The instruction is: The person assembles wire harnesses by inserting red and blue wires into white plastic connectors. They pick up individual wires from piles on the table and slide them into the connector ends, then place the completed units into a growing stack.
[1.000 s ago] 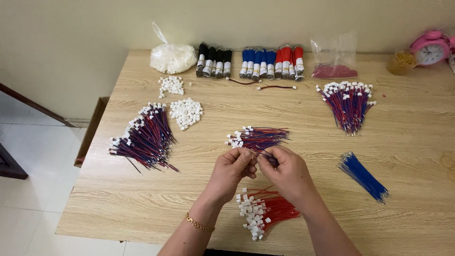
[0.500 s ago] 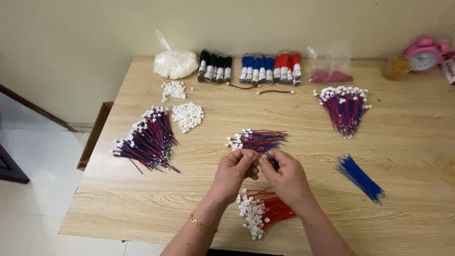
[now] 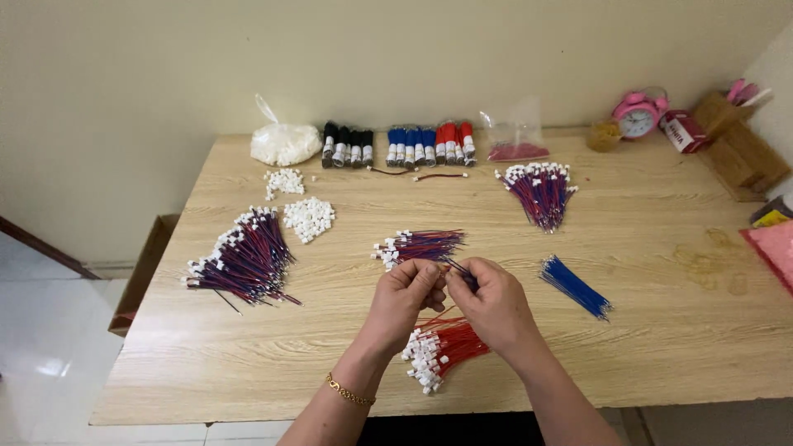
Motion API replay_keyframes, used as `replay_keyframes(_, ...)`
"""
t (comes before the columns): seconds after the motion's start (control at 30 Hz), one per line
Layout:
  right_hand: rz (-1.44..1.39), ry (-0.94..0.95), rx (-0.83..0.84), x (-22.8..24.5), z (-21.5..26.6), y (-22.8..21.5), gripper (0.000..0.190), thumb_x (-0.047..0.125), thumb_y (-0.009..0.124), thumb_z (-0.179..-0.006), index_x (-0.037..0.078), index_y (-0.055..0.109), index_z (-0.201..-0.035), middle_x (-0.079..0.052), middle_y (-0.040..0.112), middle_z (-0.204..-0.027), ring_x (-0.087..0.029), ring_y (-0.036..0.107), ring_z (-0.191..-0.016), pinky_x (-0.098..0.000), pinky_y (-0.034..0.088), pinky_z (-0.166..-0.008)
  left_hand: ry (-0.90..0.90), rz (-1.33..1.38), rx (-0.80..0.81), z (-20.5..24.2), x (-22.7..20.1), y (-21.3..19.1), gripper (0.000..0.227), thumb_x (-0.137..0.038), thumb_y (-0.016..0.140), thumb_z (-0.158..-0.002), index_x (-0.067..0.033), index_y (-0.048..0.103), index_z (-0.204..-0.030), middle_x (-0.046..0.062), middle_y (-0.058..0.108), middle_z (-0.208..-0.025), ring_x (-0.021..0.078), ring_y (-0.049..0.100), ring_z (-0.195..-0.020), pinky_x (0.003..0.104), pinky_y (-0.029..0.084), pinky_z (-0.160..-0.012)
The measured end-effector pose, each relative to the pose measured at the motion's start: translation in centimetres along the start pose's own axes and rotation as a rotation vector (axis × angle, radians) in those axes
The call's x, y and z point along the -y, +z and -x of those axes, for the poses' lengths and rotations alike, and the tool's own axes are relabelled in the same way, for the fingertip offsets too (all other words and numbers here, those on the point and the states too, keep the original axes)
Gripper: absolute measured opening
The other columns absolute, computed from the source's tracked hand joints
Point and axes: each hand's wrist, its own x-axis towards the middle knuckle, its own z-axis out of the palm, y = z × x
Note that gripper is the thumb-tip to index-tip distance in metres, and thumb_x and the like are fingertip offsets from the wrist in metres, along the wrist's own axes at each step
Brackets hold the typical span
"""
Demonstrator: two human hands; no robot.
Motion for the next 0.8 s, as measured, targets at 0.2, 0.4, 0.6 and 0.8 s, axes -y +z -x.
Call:
replay_keyframes(0.2, -0.044, 0.017, 0.029, -0.2, 0.3, 0.5, 0.014, 0.022, 0.069, -0.084, 0.008, 0.073, -0.081, -0.013, 0.065, -0.068, -0.022, 0.063, -0.069, -0.0355, 0.051, -0.068, 0.001, 0.010, 0.004, 0.5, -0.1, -0.2, 0.020, -0.015, 0.059, -0.097, 0.0035, 0.065, -0.095, 0.011, 0.062, -0.077, 0.0166, 0.065, -0.063, 0.028, 0.060, -0.056)
replay_keyframes(0.4, 0.020, 0.008, 0.070, 0.4, -0.6, 0.9, 0.015, 0.019, 0.065, -0.086, 0.006, 0.072, -0.082, -0.018, 0.065, -0.071, -0.031, 0.065, -0.072, -0.0400, 0.051, -0.069, 0.010, -0.009, -0.051, -0.1, 0.9, -1.3, 0.018, -0.014, 0.061, -0.095, 0.0035, 0.065, -0.093, 0.011, 0.062, -0.075, 0.0160, 0.064, -0.062, 0.026, 0.060, -0.056)
replay_keyframes(0.6, 0.056, 0.012, 0.107, -1.2, -1.3, 2.1, 0.016, 0.022, 0.066, -0.087, 0.006, 0.071, -0.087, -0.018, 0.068, -0.078, -0.036, 0.066, -0.082, -0.0438, 0.051, -0.074, -0.030, -0.078, -0.066, -1.0, 1.8, -3.2, 0.019, -0.015, 0.064, -0.094, 0.0045, 0.065, -0.094, 0.013, 0.063, -0.076, 0.0184, 0.066, -0.063, 0.028, 0.060, -0.056)
replay_keyframes(0.8, 0.091, -0.024, 0.142, -2.7, -2.8, 2.8, 0.013, 0.018, 0.067, -0.087, 0.006, 0.071, -0.085, -0.016, 0.068, -0.075, -0.035, 0.067, -0.082, -0.0424, 0.052, -0.074, -0.076, -0.092, -0.096, -1.8, 1.2, -3.1, 0.019, -0.016, 0.064, -0.094, 0.0023, 0.066, -0.094, 0.011, 0.063, -0.073, 0.0157, 0.065, -0.061, 0.026, 0.060, -0.053)
